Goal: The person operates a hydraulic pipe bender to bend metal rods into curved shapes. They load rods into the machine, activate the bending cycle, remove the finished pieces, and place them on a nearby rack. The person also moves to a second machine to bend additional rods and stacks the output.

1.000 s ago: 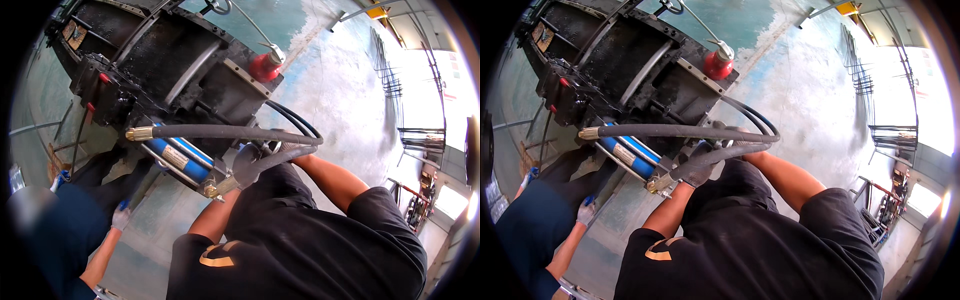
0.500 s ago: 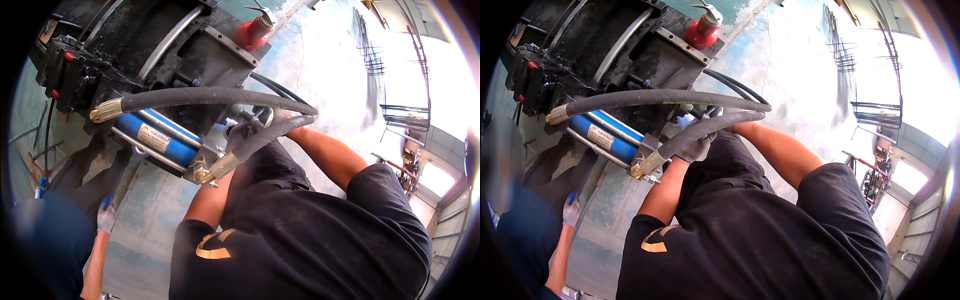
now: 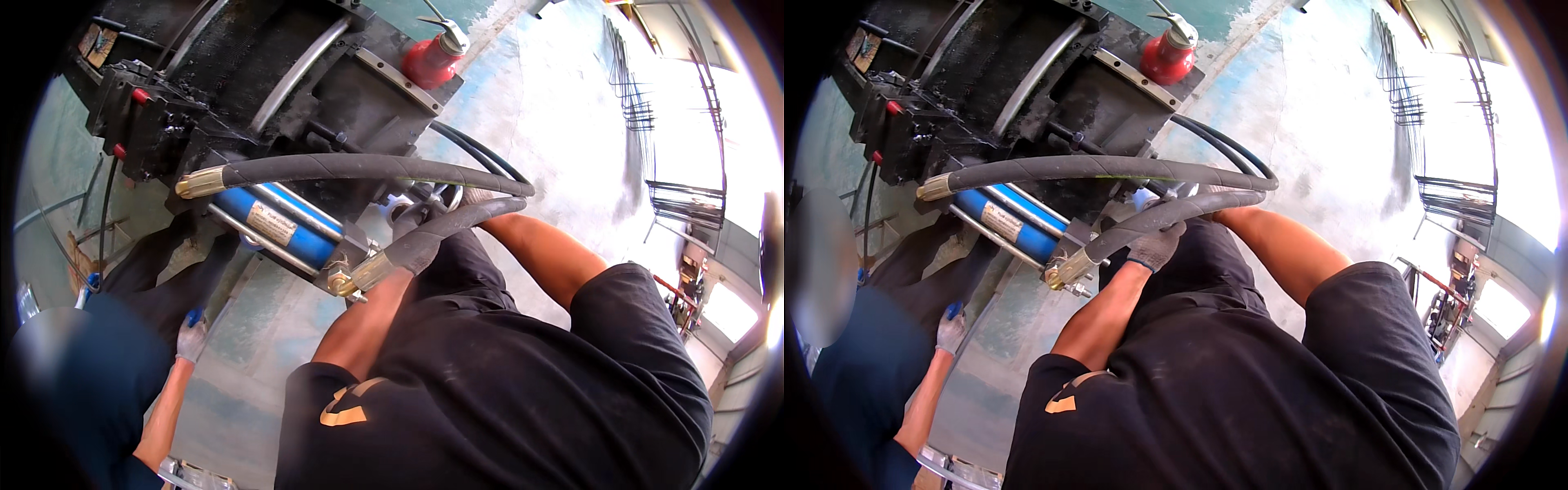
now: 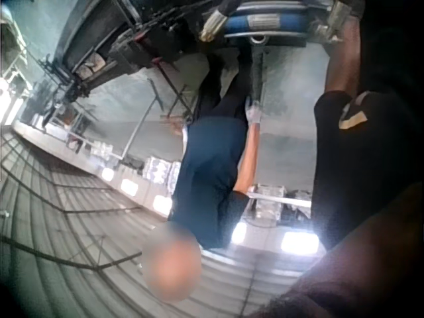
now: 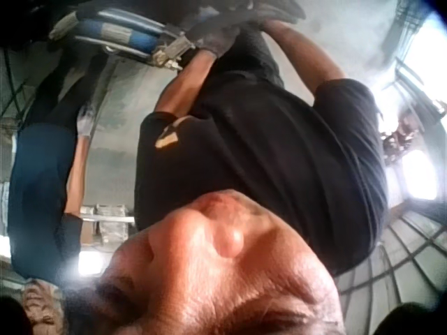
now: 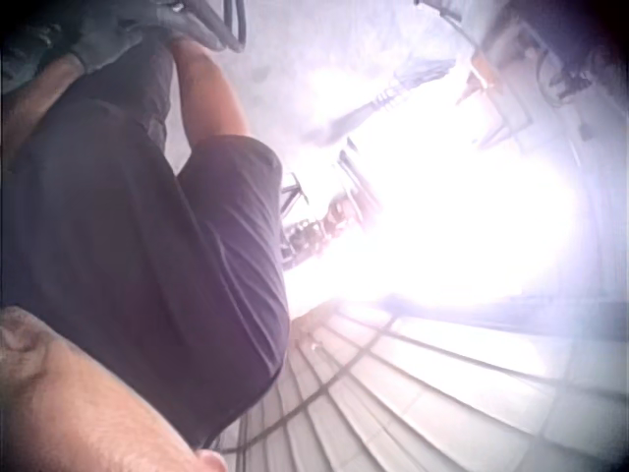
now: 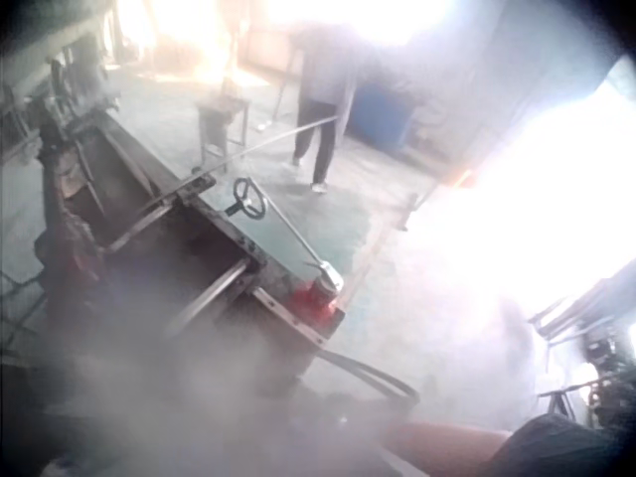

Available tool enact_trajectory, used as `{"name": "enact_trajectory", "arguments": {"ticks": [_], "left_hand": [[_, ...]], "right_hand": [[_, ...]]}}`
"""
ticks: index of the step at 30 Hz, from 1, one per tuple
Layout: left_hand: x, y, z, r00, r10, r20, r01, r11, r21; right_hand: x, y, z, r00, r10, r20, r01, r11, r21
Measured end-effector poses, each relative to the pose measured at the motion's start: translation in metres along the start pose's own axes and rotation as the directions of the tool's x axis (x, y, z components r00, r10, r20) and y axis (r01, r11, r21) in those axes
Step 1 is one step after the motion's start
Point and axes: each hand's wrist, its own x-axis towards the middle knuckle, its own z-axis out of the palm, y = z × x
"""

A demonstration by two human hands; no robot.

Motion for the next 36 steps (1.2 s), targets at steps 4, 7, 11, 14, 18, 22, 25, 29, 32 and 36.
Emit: {"name": "enact_trajectory", "arguments": {"ticks": [4,7,11,14,18,22,25,29,32,36], "left_hand": [[0.001,0.012,0.001,0.998,-0.064,0.002,0.064,0.995,-0.073],[0.004,0.032,-0.009,0.991,-0.031,0.134,-0.009,0.959,0.285],[-0.016,0.072,-0.028,0.960,-0.223,0.172,0.128,0.890,0.438],[-0.016,0.012,-0.004,0.991,-0.107,0.077,0.088,0.973,0.212],[-0.009,-0.007,0.011,0.995,-0.076,-0.062,0.080,0.995,0.060],[-0.005,0.000,0.012,0.975,-0.181,-0.126,0.181,0.983,-0.012],[-0.015,0.030,0.009,0.961,-0.140,-0.238,0.146,0.989,0.007],[-0.022,0.031,0.023,0.918,-0.050,-0.394,0.080,0.995,0.059],[-0.018,0.053,0.004,0.915,0.038,-0.402,0.004,0.995,0.104],[-0.021,0.040,0.005,0.925,0.004,-0.381,0.029,0.996,0.081]], "right_hand": [[0.009,0.010,-0.005,0.998,-0.062,0.029,0.064,0.997,-0.047],[0.009,0.029,-0.002,0.993,-0.111,0.028,0.113,0.990,-0.085],[-0.006,0.046,0.015,0.989,-0.118,0.083,0.129,0.982,-0.135],[-0.003,0.059,0.025,0.983,-0.149,0.104,0.168,0.965,-0.204],[0.004,0.077,0.042,0.981,-0.143,0.128,0.175,0.939,-0.297],[0.007,0.096,0.055,0.967,-0.155,0.203,0.226,0.889,-0.399],[0.008,0.108,0.064,0.959,-0.176,0.223,0.263,0.845,-0.466],[0.002,0.137,0.076,0.957,-0.233,0.171,0.289,0.774,-0.564],[0.008,0.187,0.103,0.949,-0.296,0.107,0.288,0.679,-0.675],[0.006,0.113,0.063,0.935,-0.307,0.175,0.345,0.683,-0.644]]}}
